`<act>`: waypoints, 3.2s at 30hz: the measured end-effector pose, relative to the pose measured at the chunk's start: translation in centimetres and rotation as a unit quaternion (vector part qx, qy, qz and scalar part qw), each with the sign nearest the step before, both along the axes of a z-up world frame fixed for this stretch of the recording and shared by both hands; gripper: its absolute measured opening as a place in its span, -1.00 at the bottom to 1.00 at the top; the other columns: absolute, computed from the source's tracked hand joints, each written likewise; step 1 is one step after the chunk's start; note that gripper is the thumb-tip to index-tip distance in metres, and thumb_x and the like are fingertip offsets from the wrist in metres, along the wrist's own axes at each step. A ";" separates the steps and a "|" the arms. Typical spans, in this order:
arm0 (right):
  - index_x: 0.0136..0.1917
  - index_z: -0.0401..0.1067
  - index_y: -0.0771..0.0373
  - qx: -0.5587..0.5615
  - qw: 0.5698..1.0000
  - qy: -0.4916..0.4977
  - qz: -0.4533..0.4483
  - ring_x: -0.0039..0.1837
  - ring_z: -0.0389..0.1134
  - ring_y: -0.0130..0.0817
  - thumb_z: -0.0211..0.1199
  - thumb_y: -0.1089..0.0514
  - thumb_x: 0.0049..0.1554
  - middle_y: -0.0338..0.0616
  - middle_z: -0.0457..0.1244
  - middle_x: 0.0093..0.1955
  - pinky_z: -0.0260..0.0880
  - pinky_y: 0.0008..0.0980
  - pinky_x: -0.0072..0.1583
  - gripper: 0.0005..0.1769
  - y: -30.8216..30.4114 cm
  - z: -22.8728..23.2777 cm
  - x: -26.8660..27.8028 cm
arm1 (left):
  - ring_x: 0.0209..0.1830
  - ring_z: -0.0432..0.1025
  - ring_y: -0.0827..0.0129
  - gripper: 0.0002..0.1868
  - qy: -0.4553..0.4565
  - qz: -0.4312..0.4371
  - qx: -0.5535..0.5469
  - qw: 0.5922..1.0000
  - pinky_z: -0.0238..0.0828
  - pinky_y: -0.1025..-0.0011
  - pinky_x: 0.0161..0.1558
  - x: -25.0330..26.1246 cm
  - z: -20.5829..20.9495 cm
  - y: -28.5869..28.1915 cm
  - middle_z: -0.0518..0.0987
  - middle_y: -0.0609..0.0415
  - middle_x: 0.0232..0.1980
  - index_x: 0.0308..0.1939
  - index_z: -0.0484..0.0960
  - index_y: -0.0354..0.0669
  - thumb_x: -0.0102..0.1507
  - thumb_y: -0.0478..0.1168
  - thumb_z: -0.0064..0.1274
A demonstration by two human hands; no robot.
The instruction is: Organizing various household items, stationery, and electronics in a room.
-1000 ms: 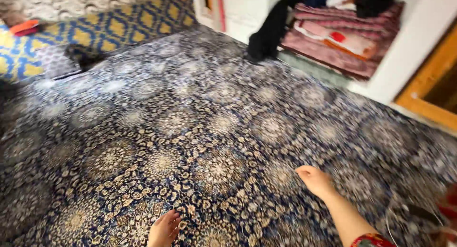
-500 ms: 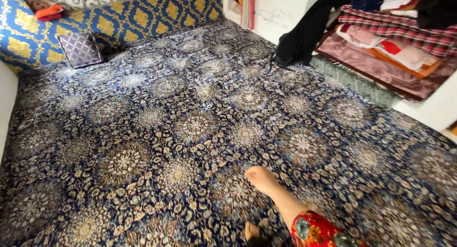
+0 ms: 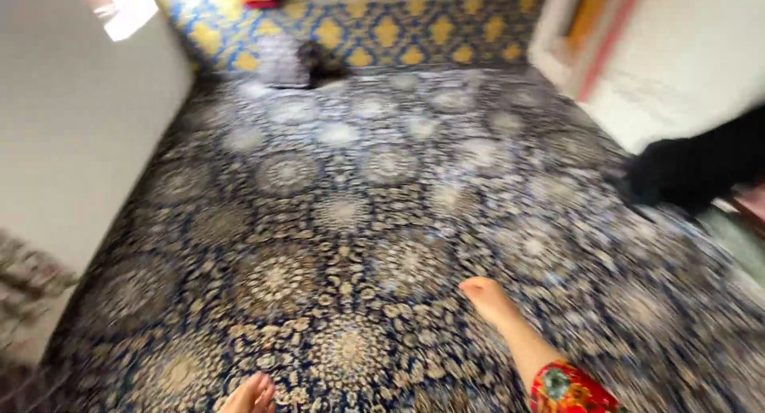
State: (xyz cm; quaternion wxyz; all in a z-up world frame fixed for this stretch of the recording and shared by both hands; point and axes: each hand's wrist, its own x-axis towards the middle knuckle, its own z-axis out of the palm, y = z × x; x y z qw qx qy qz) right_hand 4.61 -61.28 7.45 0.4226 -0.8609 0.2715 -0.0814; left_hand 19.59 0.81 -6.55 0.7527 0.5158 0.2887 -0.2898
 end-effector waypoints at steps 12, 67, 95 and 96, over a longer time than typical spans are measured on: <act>0.15 0.61 0.20 0.025 0.996 0.008 0.083 0.20 0.47 -0.28 0.24 0.06 0.19 -0.15 0.49 0.14 0.40 -0.28 0.23 -0.68 -10.1 -1.6 25.5 | -0.16 0.50 0.41 -0.69 -0.158 0.159 -0.070 0.972 0.41 0.38 -0.22 22.2 14.4 -11.8 0.64 0.17 -0.10 0.10 0.61 -0.17 0.35 -0.11 0.07; 0.05 0.66 0.14 0.009 0.985 0.061 0.163 0.00 0.46 -0.39 0.24 0.10 0.16 -0.23 0.50 -0.05 0.44 -0.34 0.09 -0.75 -37.5 -5.2 123.4 | 0.41 0.30 0.17 -0.50 0.056 0.200 -0.074 0.975 0.22 0.05 0.30 102.7 -5.7 -34.9 0.43 0.05 0.45 0.41 0.40 0.04 0.40 0.01 -0.09; 0.57 0.04 0.24 -0.237 0.855 0.216 0.408 0.57 0.08 0.00 0.46 -0.28 -0.11 0.05 0.03 0.58 0.19 -0.04 0.47 0.16 -26.5 -8.9 161.6 | -0.09 0.55 0.49 -0.68 -0.020 0.152 0.027 0.988 0.47 0.46 -0.08 125.3 10.8 -60.1 0.68 0.14 -0.01 0.15 0.57 -0.16 0.34 -0.18 -0.01; 0.57 0.00 0.27 -0.250 0.845 0.236 0.409 0.58 0.03 0.02 0.51 -0.34 -0.16 0.05 -0.01 0.60 0.13 0.00 0.49 0.26 -26.3 -8.9 161.4 | -0.08 0.55 0.48 -0.66 0.010 0.169 0.022 0.985 0.46 0.47 -0.08 124.6 9.6 -60.4 0.68 0.11 0.01 0.16 0.57 -0.17 0.34 -0.18 -0.01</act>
